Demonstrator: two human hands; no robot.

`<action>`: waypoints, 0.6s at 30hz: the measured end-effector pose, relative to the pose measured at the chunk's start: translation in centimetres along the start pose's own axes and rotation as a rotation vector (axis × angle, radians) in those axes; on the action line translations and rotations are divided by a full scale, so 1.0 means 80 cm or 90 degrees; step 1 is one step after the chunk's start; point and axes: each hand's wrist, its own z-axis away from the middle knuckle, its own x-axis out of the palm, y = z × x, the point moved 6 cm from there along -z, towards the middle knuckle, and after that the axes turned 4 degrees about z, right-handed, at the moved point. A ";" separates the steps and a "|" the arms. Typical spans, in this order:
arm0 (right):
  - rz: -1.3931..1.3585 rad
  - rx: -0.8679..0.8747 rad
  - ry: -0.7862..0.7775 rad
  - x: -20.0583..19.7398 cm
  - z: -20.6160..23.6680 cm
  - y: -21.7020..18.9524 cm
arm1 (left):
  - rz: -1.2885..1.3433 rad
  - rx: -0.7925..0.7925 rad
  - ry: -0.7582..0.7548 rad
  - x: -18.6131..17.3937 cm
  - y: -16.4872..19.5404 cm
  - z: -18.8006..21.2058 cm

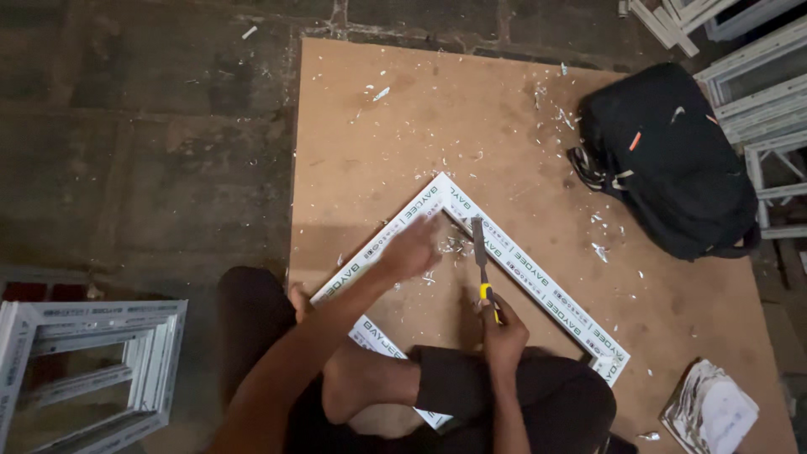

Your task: The person sits cross-legged on the floor and uses a hand file to smooth the cut corner edge of a white uPVC window frame, repeatedly filing along the frame edge and brushing away plastic shavings with their hand.

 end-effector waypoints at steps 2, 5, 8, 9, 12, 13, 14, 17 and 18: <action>-0.003 -0.016 -0.004 0.004 0.000 0.003 | 0.066 -0.002 0.010 0.020 0.011 0.059; 0.029 -0.035 0.001 0.009 0.003 0.012 | 0.123 0.067 0.284 0.005 0.019 0.100; 0.048 0.028 -0.010 0.013 0.003 0.032 | 0.205 0.014 0.358 -0.004 0.006 0.095; 0.078 -0.013 0.004 0.013 0.001 0.030 | 0.245 -0.012 0.384 -0.009 0.000 0.086; 0.087 -0.094 0.000 0.016 0.001 0.024 | 0.567 -0.217 0.299 0.010 -0.022 0.055; 0.075 -0.112 -0.010 0.017 0.003 0.020 | 0.742 -0.256 0.287 0.020 -0.025 0.047; 0.062 -0.082 -0.034 0.018 0.005 0.020 | 0.917 -0.295 0.269 0.033 -0.027 0.038; -0.005 -0.002 -0.111 0.013 0.018 0.010 | 1.097 -0.377 0.257 0.062 -0.037 0.024; -0.051 0.017 -0.140 0.004 0.021 0.003 | 1.101 -0.400 0.262 0.070 -0.042 0.024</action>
